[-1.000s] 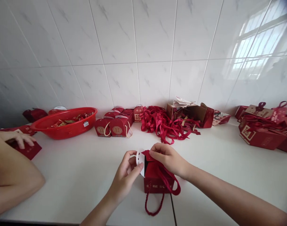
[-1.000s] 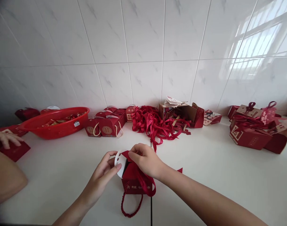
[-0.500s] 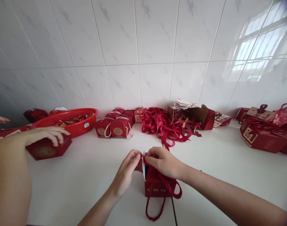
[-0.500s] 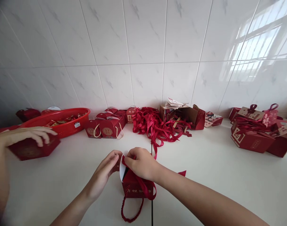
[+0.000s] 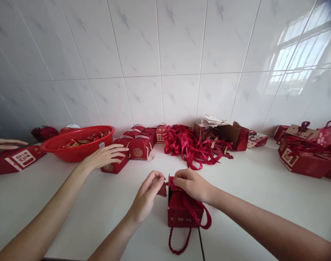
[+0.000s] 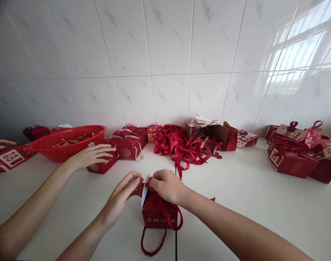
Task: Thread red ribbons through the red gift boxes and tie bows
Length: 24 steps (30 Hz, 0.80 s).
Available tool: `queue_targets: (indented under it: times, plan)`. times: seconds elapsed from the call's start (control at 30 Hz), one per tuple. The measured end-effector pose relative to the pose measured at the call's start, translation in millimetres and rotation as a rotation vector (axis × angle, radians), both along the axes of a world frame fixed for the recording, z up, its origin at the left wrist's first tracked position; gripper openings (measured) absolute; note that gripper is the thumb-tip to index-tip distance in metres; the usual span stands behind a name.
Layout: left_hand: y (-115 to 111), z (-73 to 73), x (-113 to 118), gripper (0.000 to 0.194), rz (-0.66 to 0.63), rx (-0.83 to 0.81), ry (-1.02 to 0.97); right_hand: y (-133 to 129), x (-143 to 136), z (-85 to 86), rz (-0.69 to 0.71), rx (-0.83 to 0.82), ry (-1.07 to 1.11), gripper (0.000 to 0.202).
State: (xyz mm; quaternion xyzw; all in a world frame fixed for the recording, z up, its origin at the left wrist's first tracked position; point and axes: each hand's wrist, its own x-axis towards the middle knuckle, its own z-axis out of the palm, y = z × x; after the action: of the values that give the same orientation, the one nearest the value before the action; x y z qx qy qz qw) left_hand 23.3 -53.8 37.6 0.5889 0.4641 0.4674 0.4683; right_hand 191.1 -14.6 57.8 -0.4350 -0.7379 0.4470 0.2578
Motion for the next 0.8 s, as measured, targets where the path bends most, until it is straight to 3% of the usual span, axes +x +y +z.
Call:
queue_targets:
  times: [0.17, 0.27, 0.33, 0.4, 0.47, 0.53, 0.6, 0.7, 0.8]
  plan:
    - [1, 5.7, 7, 0.026, -0.059, -0.002, 0.032, -3, -4, 1.5, 0.041, 0.107, -0.027, 0.016]
    - [4, 0.9, -4, 0.026, -0.055, 0.012, 0.104, -8, 4, 2.2, -0.008, 0.234, 0.045, 0.018]
    - [8, -5.7, -26, 0.026, -0.016, 0.028, 0.297, -10, 19, 1.9, -0.089, 0.363, 0.096, 0.026]
    - [12, -12.3, -57, 0.021, 0.079, 0.066, 0.651, -10, 40, 0.0, -0.166, 0.432, 0.088, 0.028]
    - [16, -15.8, -87, 0.016, 0.287, 0.087, 1.066, -10, 63, -3.7, -0.204, 0.363, 0.031, 0.025]
    - [19, -14.9, -103, 0.014, 0.448, 0.097, 1.219, -9, 81, -8.5, -0.208, 0.229, -0.04, 0.029]
    - [21, -11.3, -97, 0.022, 0.466, 0.179, 1.068, -10, 89, -13.6, -0.163, 0.12, -0.087, 0.036]
    - [20, -8.4, -55, 0.028, 0.25, 0.184, 0.595, -15, 84, -21.5, -0.063, 0.067, -0.063, 0.039]
    - [17, -15.4, -9, 0.031, 0.037, 0.078, 0.314, -21, 70, -30.4, -0.009, -0.005, 0.053, 0.038]
